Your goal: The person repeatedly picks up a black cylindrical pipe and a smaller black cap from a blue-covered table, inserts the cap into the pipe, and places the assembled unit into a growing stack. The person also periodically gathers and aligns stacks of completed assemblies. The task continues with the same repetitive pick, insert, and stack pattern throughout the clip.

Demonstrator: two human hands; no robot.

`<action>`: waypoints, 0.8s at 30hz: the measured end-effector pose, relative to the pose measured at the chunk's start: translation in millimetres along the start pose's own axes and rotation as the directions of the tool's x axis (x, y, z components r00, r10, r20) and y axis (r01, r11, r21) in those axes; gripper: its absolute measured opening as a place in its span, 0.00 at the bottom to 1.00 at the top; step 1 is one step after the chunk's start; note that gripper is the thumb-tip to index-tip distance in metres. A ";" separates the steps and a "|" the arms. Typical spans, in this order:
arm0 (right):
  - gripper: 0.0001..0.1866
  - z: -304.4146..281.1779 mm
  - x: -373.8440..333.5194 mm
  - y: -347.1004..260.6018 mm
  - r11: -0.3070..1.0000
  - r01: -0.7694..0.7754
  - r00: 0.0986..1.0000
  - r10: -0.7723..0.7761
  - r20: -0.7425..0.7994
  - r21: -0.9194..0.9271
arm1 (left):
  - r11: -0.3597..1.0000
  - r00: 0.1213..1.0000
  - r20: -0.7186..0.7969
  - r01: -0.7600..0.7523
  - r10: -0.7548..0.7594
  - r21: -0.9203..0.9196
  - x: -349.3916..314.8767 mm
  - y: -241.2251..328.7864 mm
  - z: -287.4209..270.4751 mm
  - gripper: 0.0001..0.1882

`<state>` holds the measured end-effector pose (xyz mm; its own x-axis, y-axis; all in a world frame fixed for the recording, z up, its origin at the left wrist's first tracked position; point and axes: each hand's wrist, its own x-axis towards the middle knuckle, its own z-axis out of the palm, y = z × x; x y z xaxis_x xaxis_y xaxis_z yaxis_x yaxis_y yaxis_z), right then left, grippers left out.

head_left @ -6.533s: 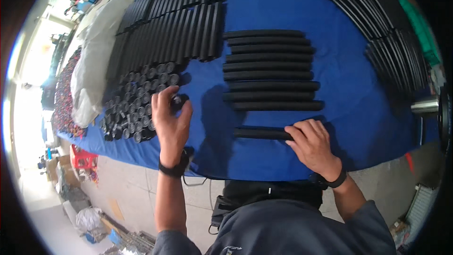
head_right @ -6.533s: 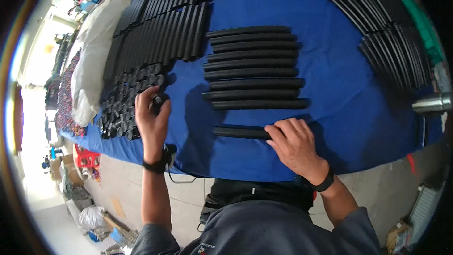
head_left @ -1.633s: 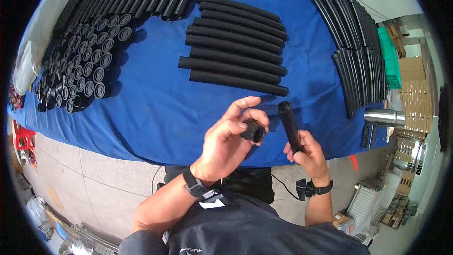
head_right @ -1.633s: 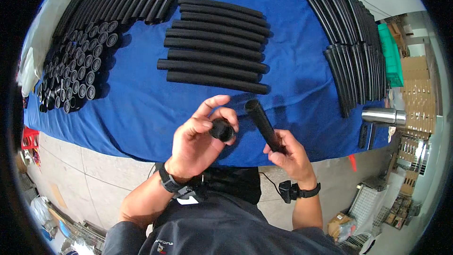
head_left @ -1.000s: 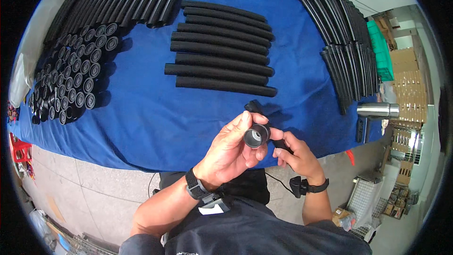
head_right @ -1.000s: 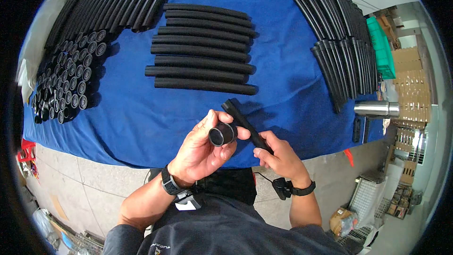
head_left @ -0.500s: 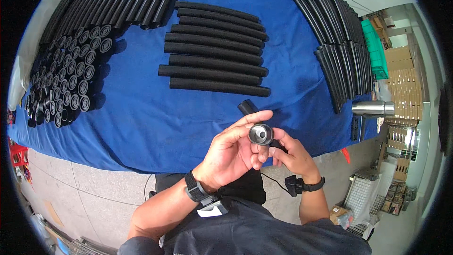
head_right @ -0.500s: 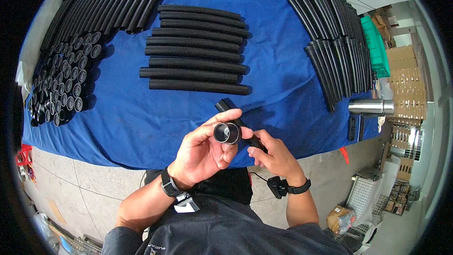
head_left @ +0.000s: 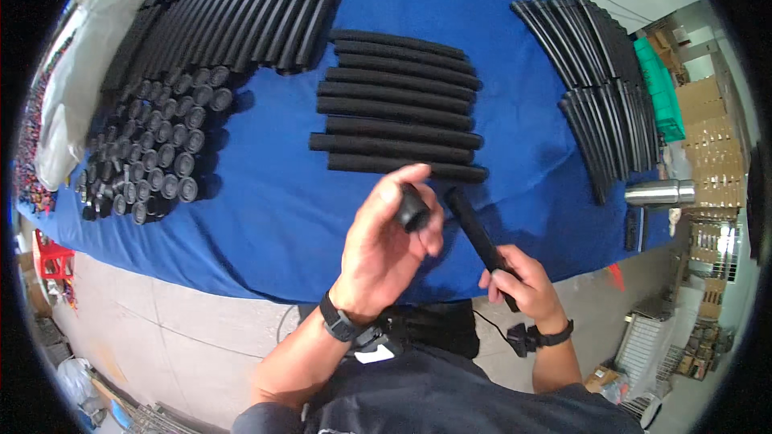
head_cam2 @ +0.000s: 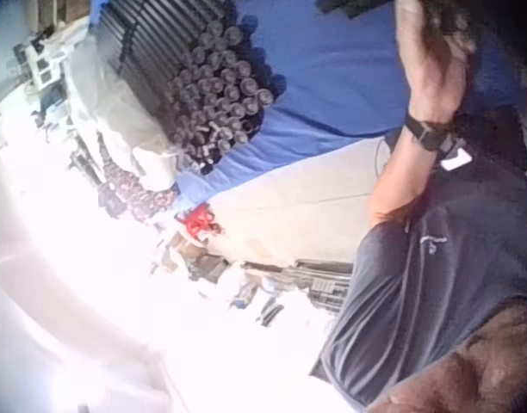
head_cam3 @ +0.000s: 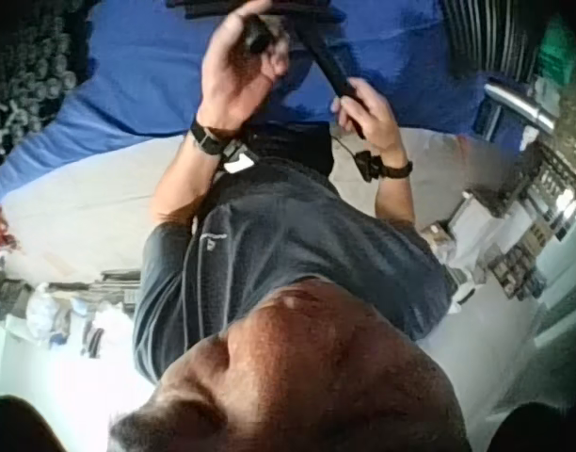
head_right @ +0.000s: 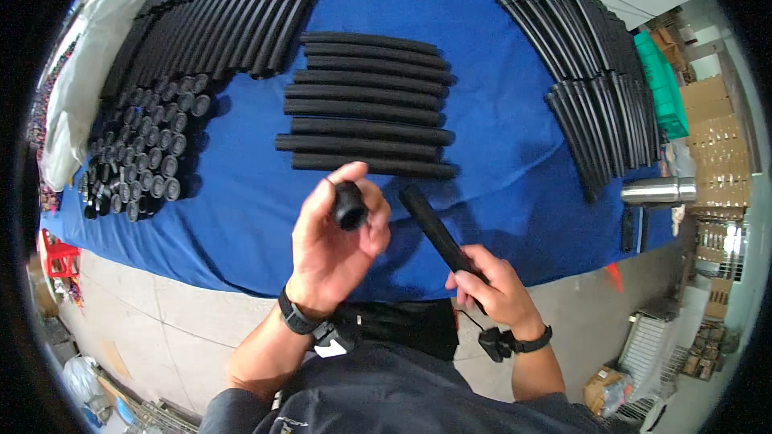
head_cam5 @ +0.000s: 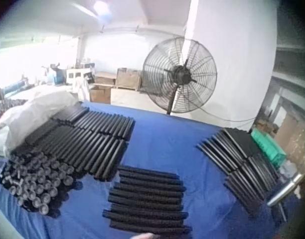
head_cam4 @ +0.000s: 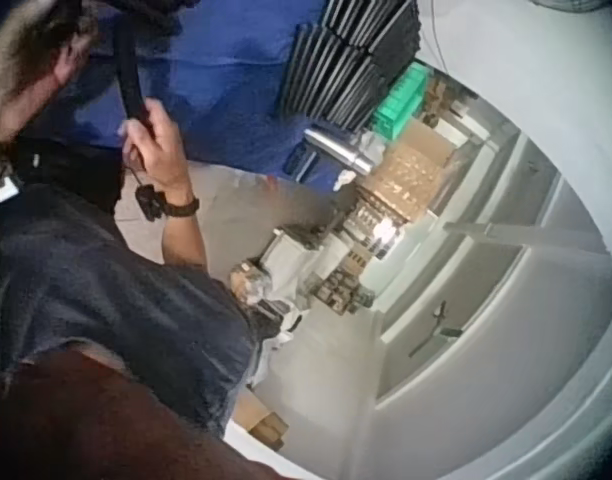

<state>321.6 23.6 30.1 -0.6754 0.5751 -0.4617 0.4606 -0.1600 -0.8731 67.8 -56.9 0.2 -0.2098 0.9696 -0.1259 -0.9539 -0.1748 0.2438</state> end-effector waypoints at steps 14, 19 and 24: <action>0.24 64.9 14.0 -9.8 0.852 -0.073 0.931 -0.128 0.343 0.518 | 0.986 0.987 -0.044 -0.154 0.157 0.057 22.0 15.3 3.5 0.16; 0.22 69.5 14.2 -9.9 0.853 -0.119 0.943 -0.064 0.327 0.509 | 0.997 0.996 -0.048 -0.073 0.072 -0.036 26.6 21.5 0.8 0.28; 0.22 69.3 14.0 -13.5 0.891 -0.166 0.948 0.027 0.317 0.422 | 0.989 0.988 -0.068 -0.138 0.142 0.061 24.2 21.2 -10.8 0.27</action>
<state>266.0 -21.8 24.6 -0.8107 0.2865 -0.5106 0.2796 -0.5767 -0.7676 40.2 -39.0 -8.1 -0.3567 0.9213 -0.1547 -0.9012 -0.2958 0.3167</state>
